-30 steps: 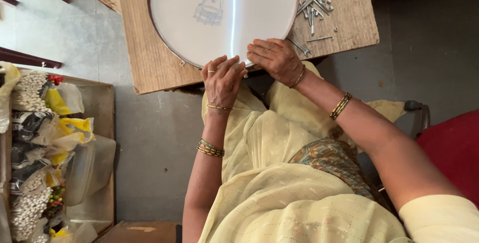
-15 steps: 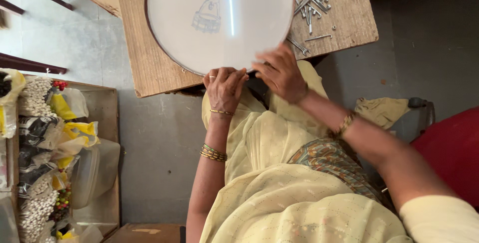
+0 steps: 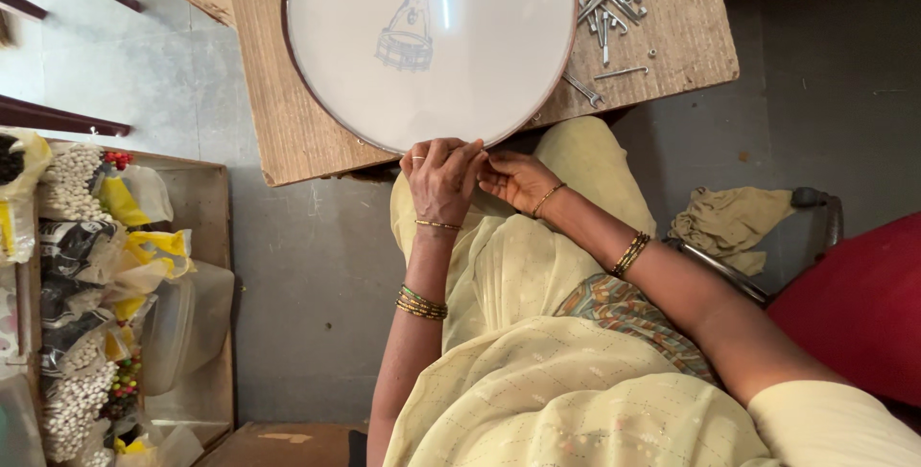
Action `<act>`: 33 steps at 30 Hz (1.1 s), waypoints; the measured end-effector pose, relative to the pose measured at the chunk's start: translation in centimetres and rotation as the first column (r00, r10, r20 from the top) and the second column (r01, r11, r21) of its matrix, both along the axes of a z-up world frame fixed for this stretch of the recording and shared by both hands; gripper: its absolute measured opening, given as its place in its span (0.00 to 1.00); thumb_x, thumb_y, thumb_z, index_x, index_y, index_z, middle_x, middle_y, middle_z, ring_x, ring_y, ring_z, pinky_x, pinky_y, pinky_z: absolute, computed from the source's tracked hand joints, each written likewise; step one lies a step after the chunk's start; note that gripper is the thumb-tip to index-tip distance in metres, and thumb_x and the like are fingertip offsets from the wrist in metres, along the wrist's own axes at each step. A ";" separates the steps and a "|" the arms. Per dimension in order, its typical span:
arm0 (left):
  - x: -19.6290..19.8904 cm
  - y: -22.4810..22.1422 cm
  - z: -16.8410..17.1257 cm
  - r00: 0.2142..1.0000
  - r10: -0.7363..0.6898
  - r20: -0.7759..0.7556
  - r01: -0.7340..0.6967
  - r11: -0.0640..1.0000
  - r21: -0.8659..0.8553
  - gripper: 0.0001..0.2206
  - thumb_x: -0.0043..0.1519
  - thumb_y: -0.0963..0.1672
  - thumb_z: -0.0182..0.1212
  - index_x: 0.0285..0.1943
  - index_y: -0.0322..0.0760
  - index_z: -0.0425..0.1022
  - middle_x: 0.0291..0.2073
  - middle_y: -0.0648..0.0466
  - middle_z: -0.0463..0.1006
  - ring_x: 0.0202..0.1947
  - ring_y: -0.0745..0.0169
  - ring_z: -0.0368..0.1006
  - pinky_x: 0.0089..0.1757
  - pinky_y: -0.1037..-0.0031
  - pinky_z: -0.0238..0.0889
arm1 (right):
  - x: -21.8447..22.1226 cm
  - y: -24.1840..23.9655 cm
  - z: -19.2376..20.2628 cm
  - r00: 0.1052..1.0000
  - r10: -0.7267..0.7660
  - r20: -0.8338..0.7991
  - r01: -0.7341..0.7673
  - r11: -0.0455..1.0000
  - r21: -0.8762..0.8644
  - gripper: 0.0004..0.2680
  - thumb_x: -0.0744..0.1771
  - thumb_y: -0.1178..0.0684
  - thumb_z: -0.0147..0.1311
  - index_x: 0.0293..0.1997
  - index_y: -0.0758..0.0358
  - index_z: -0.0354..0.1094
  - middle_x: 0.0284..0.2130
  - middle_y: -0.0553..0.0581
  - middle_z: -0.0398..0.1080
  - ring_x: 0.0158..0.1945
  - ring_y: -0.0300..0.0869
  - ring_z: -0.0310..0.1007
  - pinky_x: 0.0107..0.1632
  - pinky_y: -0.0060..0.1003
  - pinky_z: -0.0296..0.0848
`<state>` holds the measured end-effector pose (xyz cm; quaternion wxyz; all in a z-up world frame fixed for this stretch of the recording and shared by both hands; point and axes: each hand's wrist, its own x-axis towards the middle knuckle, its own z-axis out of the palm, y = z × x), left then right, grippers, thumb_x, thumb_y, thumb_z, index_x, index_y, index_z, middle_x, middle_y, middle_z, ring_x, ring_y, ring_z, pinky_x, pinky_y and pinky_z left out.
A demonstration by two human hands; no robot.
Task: The person places a drum head onto a snare drum shell and manually tightens several tension rods around the rim. They then turn the drum over and use a wrench to adjust hardware on the side of the shell.
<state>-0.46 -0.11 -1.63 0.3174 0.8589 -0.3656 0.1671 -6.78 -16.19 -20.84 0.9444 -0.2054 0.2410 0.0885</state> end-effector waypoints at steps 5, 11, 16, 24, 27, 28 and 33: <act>0.0 -0.4 0.0 1.000 0.009 -0.008 -0.009 1.000 0.002 0.07 0.61 0.48 0.70 0.46 0.52 0.84 0.39 0.64 0.77 0.45 0.61 0.69 0.51 0.65 0.55 | 0.0 0.4 0.1 0.999 -0.031 -0.019 0.031 1.000 -0.006 0.03 0.70 0.59 0.52 0.46 0.63 0.71 0.41 0.55 0.76 0.46 0.43 0.78 0.49 0.41 0.80; 0.6 -0.7 0.5 1.000 0.019 -0.014 -0.019 0.999 -0.025 0.07 0.61 0.48 0.71 0.46 0.52 0.84 0.40 0.64 0.77 0.45 0.62 0.69 0.52 0.66 0.54 | 0.0 0.3 1.8 0.998 -0.066 0.013 0.066 0.998 0.016 0.05 0.70 0.60 0.52 0.49 0.64 0.70 0.42 0.54 0.75 0.47 0.42 0.77 0.52 0.40 0.79; 0.6 -0.9 0.7 0.999 0.022 -0.028 -0.023 0.999 -0.032 0.08 0.61 0.48 0.70 0.47 0.52 0.84 0.40 0.64 0.77 0.46 0.62 0.69 0.53 0.66 0.55 | 0.5 0.5 2.6 0.998 -0.060 0.008 0.060 0.998 0.003 0.06 0.70 0.59 0.51 0.51 0.64 0.71 0.42 0.54 0.76 0.46 0.42 0.77 0.51 0.39 0.78; 0.9 -1.3 1.2 0.999 0.022 -0.023 -0.022 1.000 -0.021 0.08 0.61 0.47 0.70 0.47 0.52 0.84 0.40 0.64 0.77 0.46 0.61 0.69 0.53 0.66 0.55 | 0.4 0.6 2.1 0.996 -0.051 0.078 0.049 0.998 0.025 0.05 0.70 0.58 0.53 0.51 0.63 0.70 0.41 0.53 0.76 0.45 0.41 0.78 0.50 0.39 0.78; 1.2 -1.6 1.3 1.000 0.016 -0.020 -0.017 0.999 -0.036 0.08 0.61 0.47 0.70 0.48 0.51 0.84 0.40 0.64 0.77 0.45 0.62 0.69 0.53 0.66 0.55 | 0.7 0.4 1.9 0.991 -0.035 0.130 0.031 0.999 0.033 0.05 0.70 0.58 0.54 0.50 0.62 0.70 0.41 0.55 0.76 0.45 0.42 0.78 0.51 0.39 0.78; 1.3 -1.6 1.3 1.000 0.015 -0.016 -0.016 0.999 -0.036 0.08 0.61 0.47 0.70 0.48 0.51 0.84 0.40 0.64 0.77 0.45 0.61 0.69 0.53 0.66 0.55 | 0.8 0.3 2.0 0.993 -0.039 0.112 0.037 0.999 0.017 0.05 0.70 0.58 0.54 0.50 0.62 0.71 0.40 0.54 0.76 0.45 0.42 0.78 0.50 0.39 0.78; 1.6 -2.0 1.4 1.000 0.022 0.016 -0.021 0.999 -0.048 0.07 0.62 0.47 0.70 0.47 0.51 0.84 0.39 0.64 0.77 0.46 0.62 0.70 0.53 0.67 0.55 | 0.9 0.2 2.5 0.995 -0.056 0.083 0.054 0.998 0.020 0.05 0.69 0.59 0.55 0.49 0.62 0.71 0.41 0.54 0.76 0.45 0.42 0.78 0.51 0.40 0.78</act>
